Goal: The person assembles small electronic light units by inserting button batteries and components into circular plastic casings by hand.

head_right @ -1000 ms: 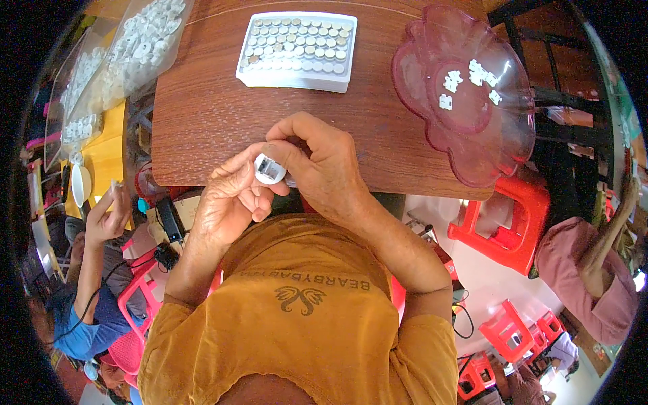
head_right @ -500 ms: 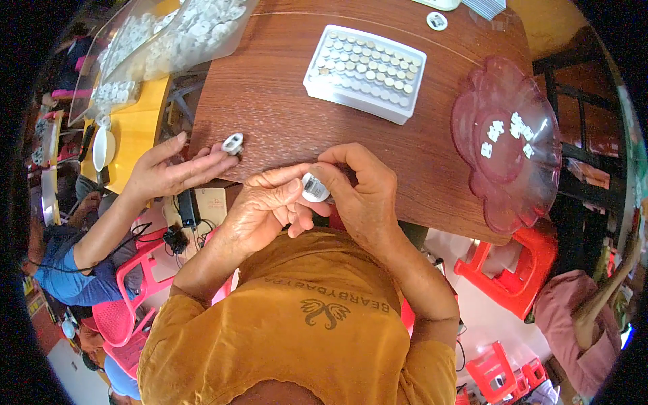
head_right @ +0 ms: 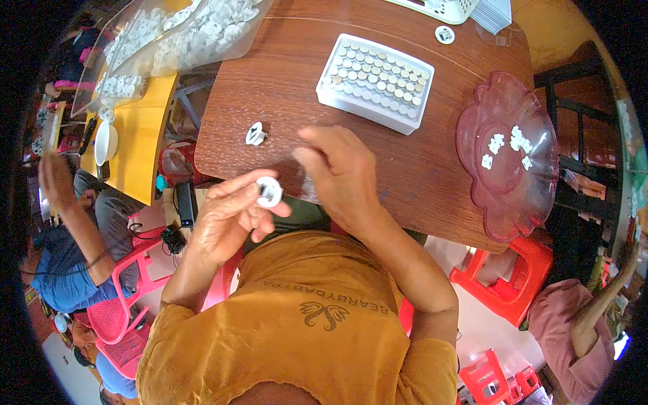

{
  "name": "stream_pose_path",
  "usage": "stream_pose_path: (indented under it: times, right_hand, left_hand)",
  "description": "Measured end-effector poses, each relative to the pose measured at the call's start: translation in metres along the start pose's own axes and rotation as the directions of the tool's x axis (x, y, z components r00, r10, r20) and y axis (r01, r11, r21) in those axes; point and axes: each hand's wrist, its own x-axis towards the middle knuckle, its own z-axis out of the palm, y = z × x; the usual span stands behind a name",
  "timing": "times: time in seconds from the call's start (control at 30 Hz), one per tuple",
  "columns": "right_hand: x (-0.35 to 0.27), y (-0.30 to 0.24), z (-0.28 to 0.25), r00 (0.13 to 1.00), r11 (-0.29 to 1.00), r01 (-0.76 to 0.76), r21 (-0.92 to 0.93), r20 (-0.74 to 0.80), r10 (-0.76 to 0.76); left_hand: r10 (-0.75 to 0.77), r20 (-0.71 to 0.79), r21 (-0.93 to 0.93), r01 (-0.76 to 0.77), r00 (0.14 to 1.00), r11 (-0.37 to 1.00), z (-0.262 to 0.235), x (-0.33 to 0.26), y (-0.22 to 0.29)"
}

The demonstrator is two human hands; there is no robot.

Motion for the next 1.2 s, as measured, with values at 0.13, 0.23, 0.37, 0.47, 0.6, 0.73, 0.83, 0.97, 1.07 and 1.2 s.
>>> stream_pose_path:
  times: [0.13, 0.23, 0.37, 0.47, 0.6, 0.73, 0.83, 0.97, 1.07, 1.2]
  right_hand:
    - [0.024, -0.009, 0.028, 0.955, 0.908, 0.295, -0.299, 0.116, -0.272]
    - [0.031, -0.007, 0.046, 0.926, 0.854, 0.373, -0.363, 0.198, -0.32]
    - [0.031, 0.003, 0.049, 0.895, 0.766, 0.446, -0.463, 0.255, -0.367]
    - [0.025, 0.01, 0.03, 0.897, 0.725, 0.44, -0.53, 0.229, -0.378]
    - [0.009, 0.002, 0.001, 0.941, 0.741, 0.333, -0.584, 0.151, -0.304]
    - [-0.012, -0.008, -0.028, 0.969, 0.905, 0.191, -0.38, -0.074, -0.235]
    - [-0.021, -0.016, -0.037, 0.99, 0.99, 0.036, -0.138, -0.127, -0.054]
    - [-0.026, -0.019, -0.039, 0.983, 0.985, -0.151, 0.083, -0.093, 0.158]
    - [-0.026, -0.022, -0.047, 0.959, 0.955, -0.26, 0.14, -0.079, 0.273]
    - [-0.027, -0.021, -0.055, 0.936, 0.925, -0.335, 0.181, -0.047, 0.348]
  left_hand:
    - [0.121, -0.005, -0.005, -0.121, 0.993, 0.993, -0.015, -0.021, 0.007]
    - [0.179, -0.026, -0.018, -0.18, 0.983, 0.984, -0.018, -0.027, 0.008]
    - [0.167, -0.046, -0.022, -0.168, 0.985, 0.985, -0.015, -0.019, 0.007]
    - [0.127, -0.008, -0.02, -0.127, 0.992, 0.992, -0.006, -0.003, 0.004]
    - [0.114, 0.061, -0.028, -0.112, 0.992, 0.993, 0.007, 0.015, -0.003]
    - [0.133, 0.051, 0.03, -0.134, 0.99, 0.991, 0.02, 0.03, -0.009]
    - [0.144, 0.06, 0.081, -0.149, 0.988, 0.986, 0.033, 0.038, -0.014]
    - [0.163, 0.083, 0.123, -0.172, 0.983, 0.977, 0.046, 0.042, -0.018]
    - [0.088, 0.122, 0.104, -0.101, 0.989, 0.989, 0.049, 0.045, -0.015]
    - [-0.041, 0.207, 0.029, 0.035, 0.978, 0.999, 0.047, 0.053, -0.015]
